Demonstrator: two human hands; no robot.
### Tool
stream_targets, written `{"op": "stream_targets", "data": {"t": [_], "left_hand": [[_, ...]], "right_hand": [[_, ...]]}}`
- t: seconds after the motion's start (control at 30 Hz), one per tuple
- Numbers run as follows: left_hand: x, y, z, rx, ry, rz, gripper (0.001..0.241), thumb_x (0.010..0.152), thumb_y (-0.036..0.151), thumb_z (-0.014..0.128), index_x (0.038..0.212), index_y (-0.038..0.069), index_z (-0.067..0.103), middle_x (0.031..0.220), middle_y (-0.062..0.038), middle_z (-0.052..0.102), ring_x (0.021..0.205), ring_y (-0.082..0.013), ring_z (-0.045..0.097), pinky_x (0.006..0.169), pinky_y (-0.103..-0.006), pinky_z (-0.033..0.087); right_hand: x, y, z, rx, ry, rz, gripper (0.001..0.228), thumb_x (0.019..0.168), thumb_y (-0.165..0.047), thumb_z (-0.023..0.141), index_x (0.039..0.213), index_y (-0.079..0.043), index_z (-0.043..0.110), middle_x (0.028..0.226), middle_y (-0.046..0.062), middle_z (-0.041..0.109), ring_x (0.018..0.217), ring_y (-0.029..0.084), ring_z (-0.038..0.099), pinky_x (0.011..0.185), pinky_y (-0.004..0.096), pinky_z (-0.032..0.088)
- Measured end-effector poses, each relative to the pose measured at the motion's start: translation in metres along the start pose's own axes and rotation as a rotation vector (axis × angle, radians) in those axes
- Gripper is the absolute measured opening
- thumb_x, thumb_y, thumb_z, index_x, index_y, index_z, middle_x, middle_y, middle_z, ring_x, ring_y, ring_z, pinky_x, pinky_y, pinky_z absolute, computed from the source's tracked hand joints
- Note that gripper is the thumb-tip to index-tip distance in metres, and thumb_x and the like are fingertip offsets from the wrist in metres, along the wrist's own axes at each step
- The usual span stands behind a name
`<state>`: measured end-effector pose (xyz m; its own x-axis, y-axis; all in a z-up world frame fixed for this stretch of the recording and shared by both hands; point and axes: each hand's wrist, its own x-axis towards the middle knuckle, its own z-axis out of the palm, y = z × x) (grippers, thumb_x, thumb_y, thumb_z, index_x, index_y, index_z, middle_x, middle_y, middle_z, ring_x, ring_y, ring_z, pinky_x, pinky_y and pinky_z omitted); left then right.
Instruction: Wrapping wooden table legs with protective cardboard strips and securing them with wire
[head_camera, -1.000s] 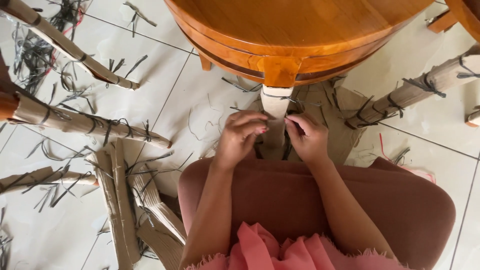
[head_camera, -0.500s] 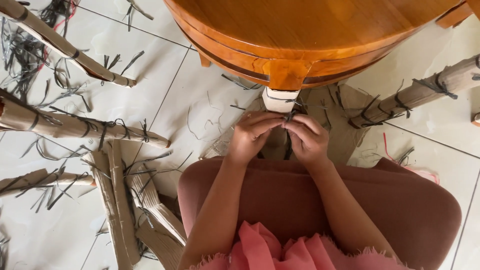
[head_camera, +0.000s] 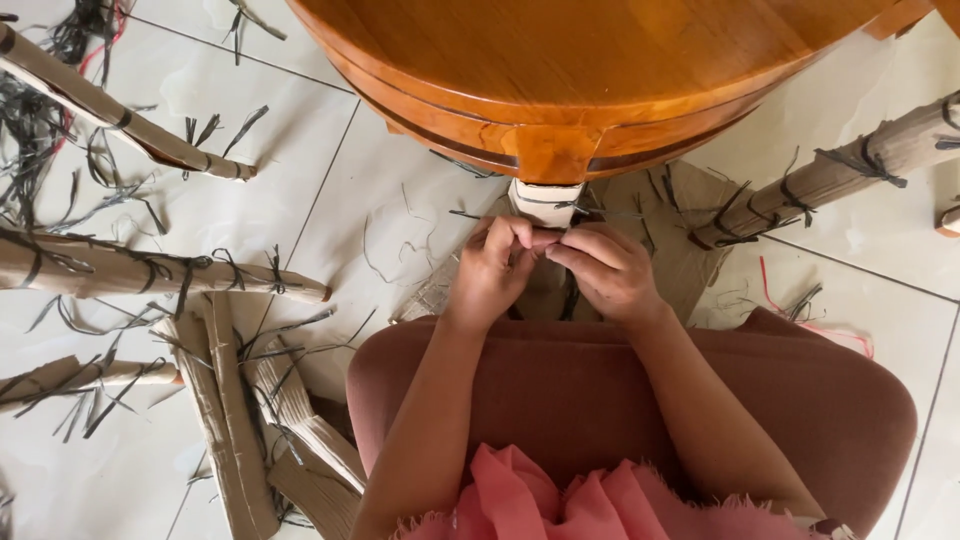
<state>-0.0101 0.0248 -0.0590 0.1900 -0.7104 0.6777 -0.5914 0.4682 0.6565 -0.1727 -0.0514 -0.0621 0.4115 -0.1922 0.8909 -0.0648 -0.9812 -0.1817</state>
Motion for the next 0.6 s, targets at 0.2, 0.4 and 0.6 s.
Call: {"op": "stream_targets", "data": {"t": [0.2, 0.4, 0.6], "left_hand": [[0.008, 0.011, -0.011, 0.090, -0.113, 0.024, 0.023, 0.085, 0.001, 0.076, 0.098, 0.015, 0.063, 0.072, -0.005, 0.074, 0.070, -0.0316, 0.071, 0.079, -0.0405, 0.059], [0.023, 0.030, -0.012, -0.077, -0.124, -0.063, 0.032, 0.074, 0.002, 0.081, 0.104, 0.013, 0.075, 0.078, -0.008, 0.077, 0.074, -0.0332, 0.072, 0.079, -0.0407, 0.059], [0.017, 0.021, 0.001, -0.139, -0.082, -0.206, 0.012, 0.081, 0.006, 0.084, 0.089, 0.015, 0.083, 0.076, -0.003, 0.079, 0.071, -0.0296, 0.074, 0.074, -0.0358, 0.059]], "right_hand": [[0.000, -0.014, 0.006, -0.021, 0.077, 0.132, 0.016, 0.098, 0.001, 0.064, 0.092, -0.003, 0.078, 0.093, 0.012, 0.069, 0.068, 0.028, 0.067, 0.058, 0.040, 0.059], [0.014, -0.020, 0.013, 0.030, 0.327, 0.161, 0.016, 0.093, 0.007, 0.067, 0.095, -0.001, 0.081, 0.082, 0.011, 0.071, 0.059, 0.024, 0.066, 0.055, 0.036, 0.060], [0.006, -0.021, 0.007, 0.146, 0.326, 0.306, 0.014, 0.085, 0.015, 0.072, 0.093, 0.006, 0.079, 0.077, 0.014, 0.073, 0.056, 0.022, 0.068, 0.053, 0.035, 0.061]]}}
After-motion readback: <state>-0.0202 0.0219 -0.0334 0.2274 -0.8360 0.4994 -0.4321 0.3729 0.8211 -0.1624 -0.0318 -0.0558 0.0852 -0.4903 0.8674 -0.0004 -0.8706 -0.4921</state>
